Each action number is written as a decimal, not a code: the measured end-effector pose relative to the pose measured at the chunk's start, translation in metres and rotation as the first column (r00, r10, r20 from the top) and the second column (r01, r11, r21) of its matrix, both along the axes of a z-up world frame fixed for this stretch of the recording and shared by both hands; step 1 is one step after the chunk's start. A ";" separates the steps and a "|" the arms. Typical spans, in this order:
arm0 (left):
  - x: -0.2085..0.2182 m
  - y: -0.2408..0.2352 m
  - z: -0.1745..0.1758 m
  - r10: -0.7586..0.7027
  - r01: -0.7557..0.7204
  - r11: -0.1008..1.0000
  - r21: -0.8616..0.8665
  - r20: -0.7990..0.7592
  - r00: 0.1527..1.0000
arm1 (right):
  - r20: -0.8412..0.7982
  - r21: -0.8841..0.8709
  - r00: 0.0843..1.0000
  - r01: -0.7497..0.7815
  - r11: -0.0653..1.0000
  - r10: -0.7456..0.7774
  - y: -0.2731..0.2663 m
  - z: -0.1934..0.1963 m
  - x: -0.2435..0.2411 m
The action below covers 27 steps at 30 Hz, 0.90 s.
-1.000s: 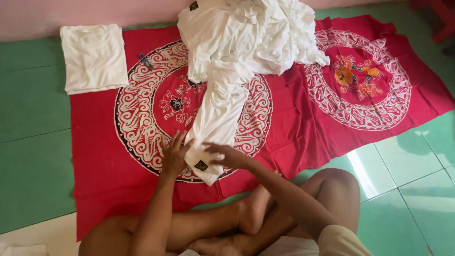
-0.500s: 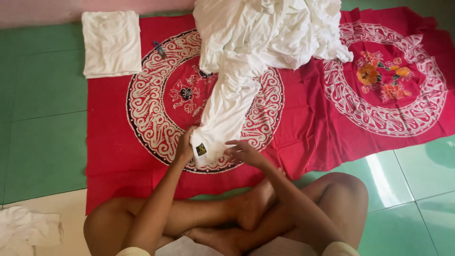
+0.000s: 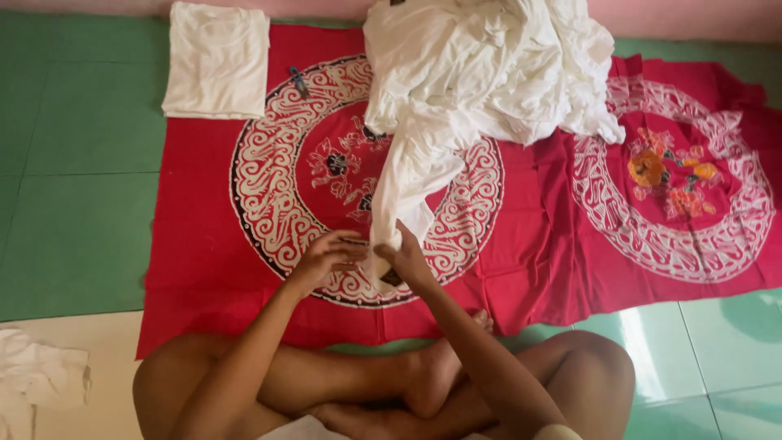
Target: The person folds a white t-shirt on a red patterned mat, smoothing it out and folding it into a compact rectangle. They then place the folded shirt aside and pick up another white t-shirt to repeat the folding process.
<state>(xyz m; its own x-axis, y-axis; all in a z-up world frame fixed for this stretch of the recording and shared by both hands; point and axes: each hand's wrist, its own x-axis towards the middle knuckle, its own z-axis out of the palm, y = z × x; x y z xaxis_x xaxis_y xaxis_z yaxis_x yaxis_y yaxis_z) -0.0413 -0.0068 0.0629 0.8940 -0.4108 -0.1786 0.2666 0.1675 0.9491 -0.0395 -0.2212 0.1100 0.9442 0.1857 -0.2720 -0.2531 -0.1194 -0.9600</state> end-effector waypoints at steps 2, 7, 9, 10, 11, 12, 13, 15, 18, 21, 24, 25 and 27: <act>0.008 0.010 0.000 0.144 -0.182 0.975 -0.125 -0.265 0.953 | 0.065 -0.057 0.998 -0.003 0.998 0.007 0.001 0.022 0.000; 0.022 0.003 -0.041 0.066 -0.281 0.882 -0.379 -0.492 0.868 | 0.277 -0.136 0.924 -0.233 0.963 0.263 0.002 0.024 0.008; 0.027 0.015 -0.023 -0.028 -0.252 0.860 -0.443 -0.534 0.845 | 0.291 -0.147 0.886 -0.331 0.932 0.361 0.007 0.005 0.008; 0.029 0.020 -0.015 -0.131 -0.218 0.832 -0.511 -0.562 0.817 | 0.308 -0.162 0.839 -0.418 0.894 0.449 0.009 -0.005 0.006; 0.030 0.025 -0.006 -0.125 -0.227 0.831 -0.509 -0.568 0.814 | 0.303 -0.159 0.838 -0.425 0.891 0.453 0.016 0.008 -0.002; 0.031 0.029 0.002 -0.282 -0.182 0.770 -0.612 -0.582 0.763 | 0.247 -0.232 0.795 -0.507 0.830 0.554 0.020 0.021 -0.009; 0.033 0.032 0.011 -0.434 -0.148 0.691 -0.708 -0.570 0.698 | 0.185 -0.299 0.741 -0.583 0.755 0.645 0.025 0.034 -0.015; 0.024 0.019 -0.039 -0.073 -0.191 0.920 -0.342 -0.629 0.774 | 0.049 -0.329 0.722 -0.641 0.694 0.690 0.019 0.034 -0.011; 0.015 -0.002 -0.047 0.327 -0.315 0.945 0.089 -0.333 0.884 | -0.119 -0.372 0.699 -0.690 0.621 0.705 -0.002 0.015 0.012; 0.006 -0.015 -0.023 0.355 -0.351 0.931 0.100 -0.035 0.934 | -0.014 -0.567 0.874 -0.407 0.716 0.485 -0.025 -0.027 0.052; 0.008 -0.018 0.001 0.341 -0.358 0.929 0.094 0.159 0.926 | 0.297 -0.712 0.940 0.099 0.695 0.171 -0.030 -0.029 0.085; 0.010 -0.019 0.008 0.338 -0.364 0.928 0.081 0.233 0.912 | 0.413 -0.723 0.907 0.269 0.636 0.084 -0.029 -0.022 0.093; 0.004 -0.024 0.021 0.351 -0.380 0.921 0.086 0.243 0.904 | 0.326 -0.765 0.940 0.200 0.612 0.099 -0.024 -0.010 0.103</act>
<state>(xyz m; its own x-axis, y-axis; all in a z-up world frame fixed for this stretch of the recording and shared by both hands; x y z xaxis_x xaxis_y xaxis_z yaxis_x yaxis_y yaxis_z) -0.0373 -0.0305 0.0840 0.9994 -0.0341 0.0087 -0.0057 0.0860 0.9963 0.0634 -0.2451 0.0998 0.9999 -0.0059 0.0141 0.0024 -0.8515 -0.5243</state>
